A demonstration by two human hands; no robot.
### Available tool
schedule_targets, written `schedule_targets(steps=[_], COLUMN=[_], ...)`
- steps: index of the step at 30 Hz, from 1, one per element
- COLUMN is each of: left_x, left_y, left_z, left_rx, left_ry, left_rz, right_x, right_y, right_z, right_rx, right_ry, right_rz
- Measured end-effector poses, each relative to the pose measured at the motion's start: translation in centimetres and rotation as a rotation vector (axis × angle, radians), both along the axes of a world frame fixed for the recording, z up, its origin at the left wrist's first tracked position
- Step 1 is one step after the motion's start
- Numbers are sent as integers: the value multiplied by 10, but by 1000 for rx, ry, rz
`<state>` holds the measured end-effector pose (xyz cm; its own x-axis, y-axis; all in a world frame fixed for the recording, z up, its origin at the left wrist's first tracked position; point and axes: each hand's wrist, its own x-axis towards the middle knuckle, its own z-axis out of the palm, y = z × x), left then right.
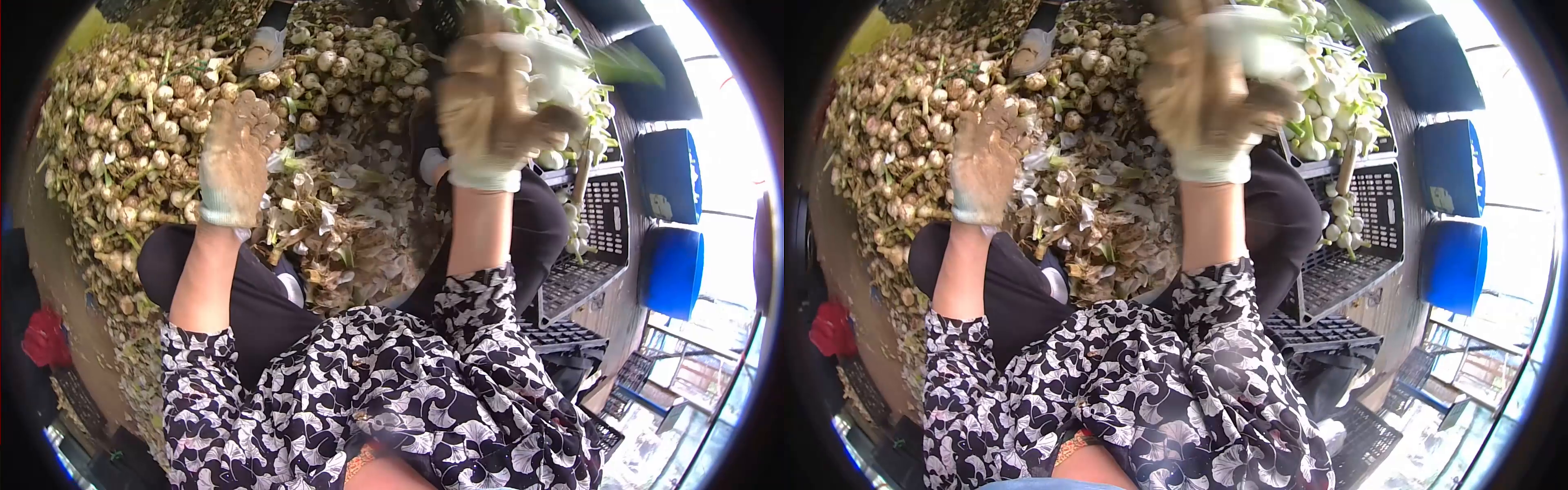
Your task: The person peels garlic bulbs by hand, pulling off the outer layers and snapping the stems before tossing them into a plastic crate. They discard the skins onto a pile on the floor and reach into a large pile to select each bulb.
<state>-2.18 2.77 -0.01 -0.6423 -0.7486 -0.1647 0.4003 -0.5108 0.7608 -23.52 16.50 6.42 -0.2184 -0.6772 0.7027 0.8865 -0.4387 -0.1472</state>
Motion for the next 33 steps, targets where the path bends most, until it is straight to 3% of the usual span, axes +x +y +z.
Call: schedule_targets(steps=[1,2,3,6,7,8,9,10,11,13,14,15,16,18,21,23,24,25,26,27,28,30,32,33], left_x=[-1,-1,-1,3,1,1,2,3,3,4,2,0,-2,-3,-2,-1,-1,-1,-1,-3,-1,4,11,14], left_y=[-6,-12,-15,-13,-5,-2,-4,-4,-4,-3,-1,1,3,5,2,2,2,5,5,5,3,-3,-9,-11], left_z=[-5,-9,-11,-16,-11,-9,-13,-14,-14,-14,-11,-6,-4,-6,-8,-8,-6,-7,-9,-9,-11,-16,-17,-8], left_rx=[91,175,173,163,139,116,103,107,123,126,129,139,149,103,84,50,84,72,42,7,-30,-84,-146,-186], left_ry=[11,21,20,80,57,34,16,9,-17,-46,-66,-109,-152,-200,-217,-223,-234,-264,-287,-362,-435,-442,-450,-449], left_rz=[21,37,44,-51,-35,-20,-52,-46,-34,-41,-51,-57,-61,-94,-102,-121,-99,-71,-40,-2,40,137,192,204], right_x=[-8,-17,-30,-61,-65,-54,-42,-51,-51,-47,-48,-37,-24,-33,-29,-23,-20,-6,5,16,25,55,72,78], right_y=[11,3,-11,-52,-55,-62,-64,-69,-82,-100,-107,-107,-115,-117,-110,-108,-104,-102,-97,-104,-105,-100,-102,-103], right_z=[9,-5,-28,-139,-179,-211,-219,-271,-305,-356,-370,-340,-298,-344,-332,-323,-341,-308,-295,-274,-272,-178,-145,-126], right_rx=[103,245,244,1166,1383,1560,1799,1879,2187,2319,2449,2467,2546,2506,2436,2360,2190,1956,1552,1537,1152,1293,1109,941], right_ry=[52,-138,-140,213,661,623,752,811,1092,1133,1167,1125,1119,1225,1223,697,743,675,714,937,918,800,879,1036], right_rz=[-81,-276,-269,-604,-688,-701,-666,-589,-497,-464,-441,-634,-590,-516,-623,-577,-611,-599,-653,-661,-724,-347,-329,-515])
